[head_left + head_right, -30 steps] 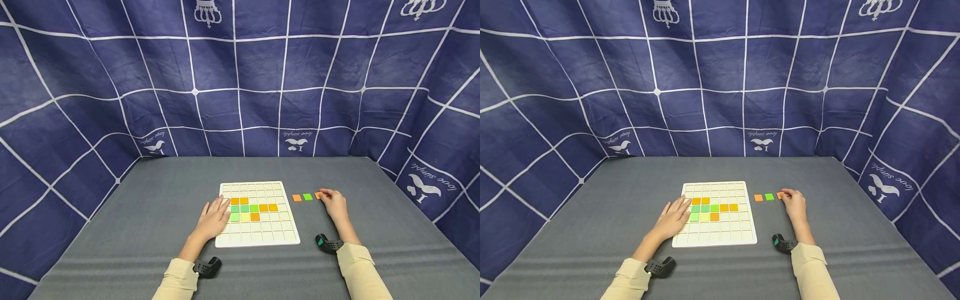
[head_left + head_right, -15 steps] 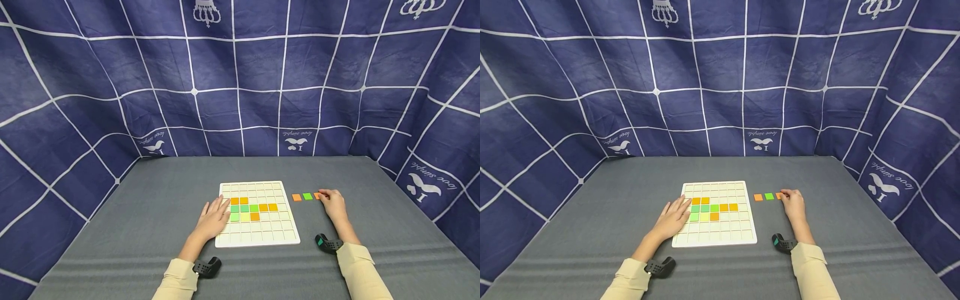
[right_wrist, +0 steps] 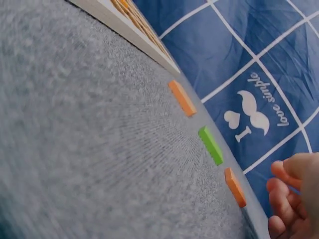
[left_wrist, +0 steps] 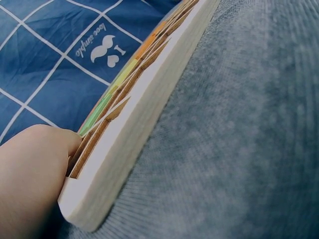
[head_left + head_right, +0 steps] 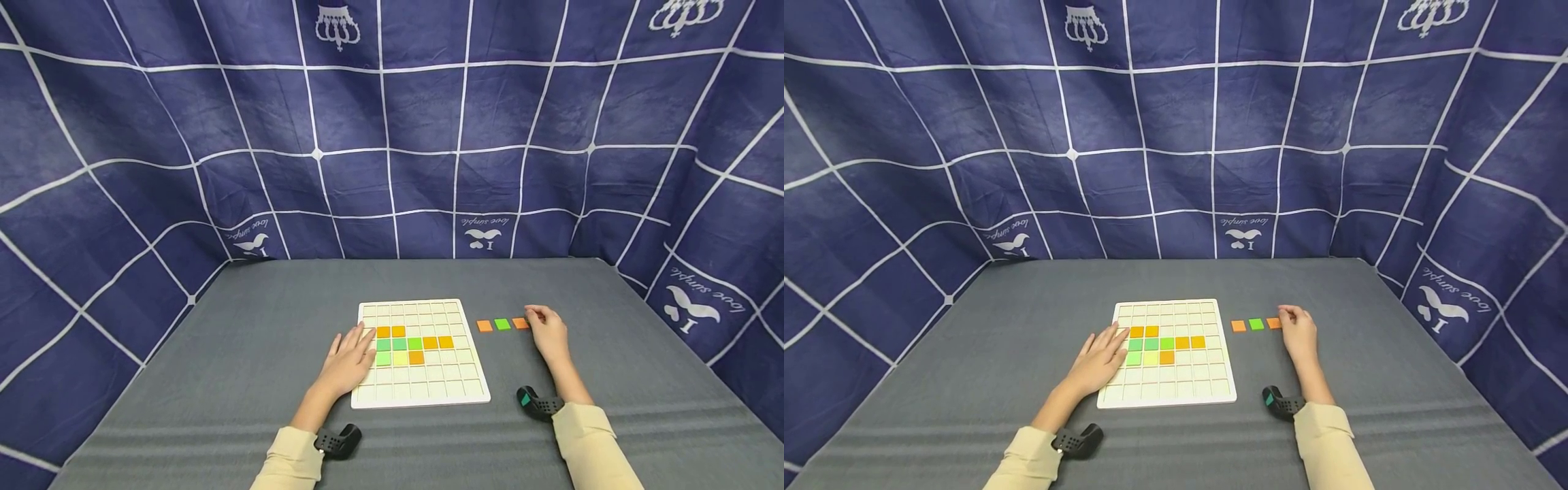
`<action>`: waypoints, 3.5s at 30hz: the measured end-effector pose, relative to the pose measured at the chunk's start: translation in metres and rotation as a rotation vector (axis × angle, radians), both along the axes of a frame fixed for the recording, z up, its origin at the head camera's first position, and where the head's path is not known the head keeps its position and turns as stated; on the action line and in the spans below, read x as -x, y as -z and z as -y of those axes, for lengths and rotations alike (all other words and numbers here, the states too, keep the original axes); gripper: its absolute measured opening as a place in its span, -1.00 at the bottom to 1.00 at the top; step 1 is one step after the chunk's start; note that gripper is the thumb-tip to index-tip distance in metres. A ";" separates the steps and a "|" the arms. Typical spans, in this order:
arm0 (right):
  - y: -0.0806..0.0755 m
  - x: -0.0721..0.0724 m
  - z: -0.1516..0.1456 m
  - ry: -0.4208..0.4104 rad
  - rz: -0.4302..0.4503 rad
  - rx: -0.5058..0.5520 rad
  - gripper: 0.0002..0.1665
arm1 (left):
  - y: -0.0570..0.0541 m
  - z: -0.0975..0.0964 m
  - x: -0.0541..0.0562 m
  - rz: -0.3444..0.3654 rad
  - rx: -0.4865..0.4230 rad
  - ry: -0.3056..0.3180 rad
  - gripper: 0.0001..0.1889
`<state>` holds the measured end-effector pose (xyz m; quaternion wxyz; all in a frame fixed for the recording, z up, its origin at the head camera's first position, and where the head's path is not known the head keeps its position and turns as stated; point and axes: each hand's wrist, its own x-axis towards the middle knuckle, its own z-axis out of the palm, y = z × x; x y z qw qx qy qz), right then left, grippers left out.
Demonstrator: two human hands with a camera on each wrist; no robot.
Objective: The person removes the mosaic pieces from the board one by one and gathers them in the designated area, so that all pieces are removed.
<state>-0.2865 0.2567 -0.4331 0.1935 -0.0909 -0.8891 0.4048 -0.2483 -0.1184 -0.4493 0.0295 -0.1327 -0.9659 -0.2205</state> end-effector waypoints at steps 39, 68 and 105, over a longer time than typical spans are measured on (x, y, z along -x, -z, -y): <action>-0.029 -0.024 0.165 -0.505 0.004 -0.113 -0.81 | 0.001 0.000 0.000 0.000 0.012 -0.006 -0.50; -0.003 0.004 0.196 -0.496 0.032 -0.311 -0.87 | 0.001 0.001 -0.002 0.002 0.014 -0.004 -0.50; -0.018 -0.012 0.138 -0.391 0.018 0.146 -0.79 | -0.001 0.001 -0.001 -0.004 0.005 0.001 -0.50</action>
